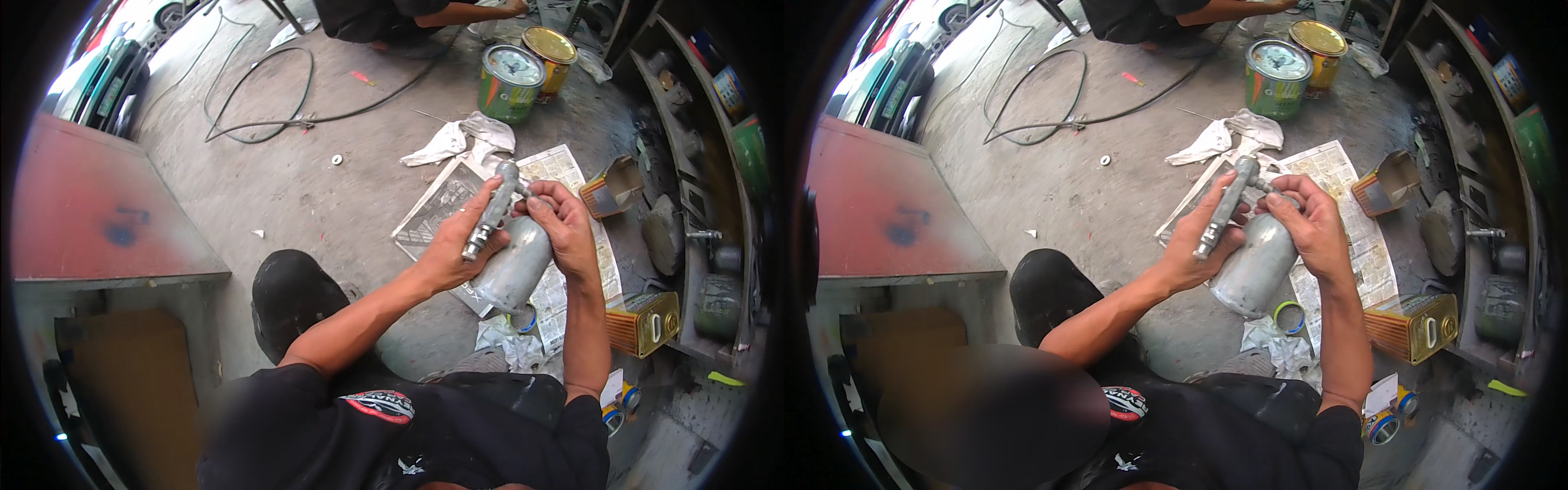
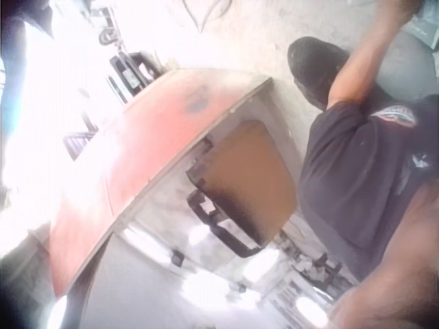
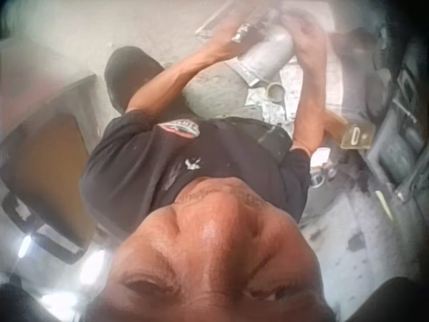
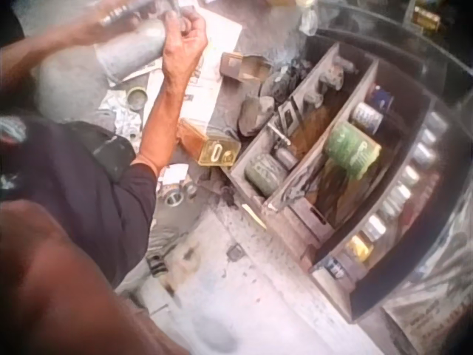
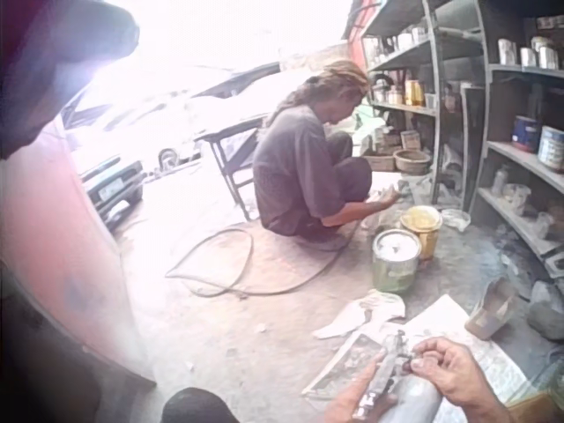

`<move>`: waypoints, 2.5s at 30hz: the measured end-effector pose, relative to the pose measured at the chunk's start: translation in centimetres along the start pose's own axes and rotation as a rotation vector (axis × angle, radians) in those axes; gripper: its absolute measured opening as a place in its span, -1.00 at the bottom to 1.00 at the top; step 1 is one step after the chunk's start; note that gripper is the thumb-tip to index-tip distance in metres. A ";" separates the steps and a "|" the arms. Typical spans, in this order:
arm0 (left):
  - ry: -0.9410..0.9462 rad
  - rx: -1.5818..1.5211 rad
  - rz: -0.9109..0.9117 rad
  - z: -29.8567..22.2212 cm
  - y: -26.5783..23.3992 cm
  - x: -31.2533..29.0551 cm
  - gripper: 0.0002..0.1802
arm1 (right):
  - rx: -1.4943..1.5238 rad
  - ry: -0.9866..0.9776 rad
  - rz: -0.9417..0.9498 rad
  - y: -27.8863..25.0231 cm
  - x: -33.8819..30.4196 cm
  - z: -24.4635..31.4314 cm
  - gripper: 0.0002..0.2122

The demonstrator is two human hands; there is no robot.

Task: The person assembles a spray gun by attaching a metal cup to the body and tightening the connection. They handle the spray gun and cup, then walk to a workbench to retrieve the cup and complete the assembly.

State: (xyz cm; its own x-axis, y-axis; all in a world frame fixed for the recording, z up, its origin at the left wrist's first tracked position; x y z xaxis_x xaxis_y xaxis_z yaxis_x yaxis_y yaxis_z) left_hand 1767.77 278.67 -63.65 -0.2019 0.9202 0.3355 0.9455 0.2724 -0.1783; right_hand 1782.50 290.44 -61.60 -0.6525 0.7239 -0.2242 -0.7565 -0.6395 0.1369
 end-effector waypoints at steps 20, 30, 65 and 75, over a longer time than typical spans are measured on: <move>-0.451 -0.399 -0.163 3.5 2.1 0.0 -0.06 | 0.144 -0.052 -0.256 -1.8 1.7 -4.0 -0.78; -0.643 -0.624 -0.202 6.2 2.4 -0.9 -0.37 | 0.368 0.110 -0.212 -0.5 1.8 -4.9 -0.74; -0.426 -0.553 -0.115 3.4 0.2 1.7 -0.53 | -0.373 -0.317 -0.180 0.7 0.0 -1.3 -0.80; -0.274 -0.409 -0.102 3.2 0.3 1.4 -0.36 | -0.126 -0.247 -0.185 0.8 0.8 -3.0 -0.81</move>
State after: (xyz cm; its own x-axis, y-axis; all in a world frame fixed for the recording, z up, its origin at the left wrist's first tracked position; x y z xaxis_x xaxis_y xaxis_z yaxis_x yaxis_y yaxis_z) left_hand 1766.97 280.93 -66.25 -0.3067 0.9494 0.0674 0.9290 0.2831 0.2385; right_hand 1781.49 289.70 -64.54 -0.5073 0.8617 0.0085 -0.8618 -0.5073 -0.0082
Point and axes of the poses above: each hand's wrist, its own x-axis towards the middle knuckle, its own y-axis out of the palm, z = x × y, the point moved 4 cm from there along x, towards the middle knuckle, and after that the axes turned 4 degrees about y, right-handed, at the moved point
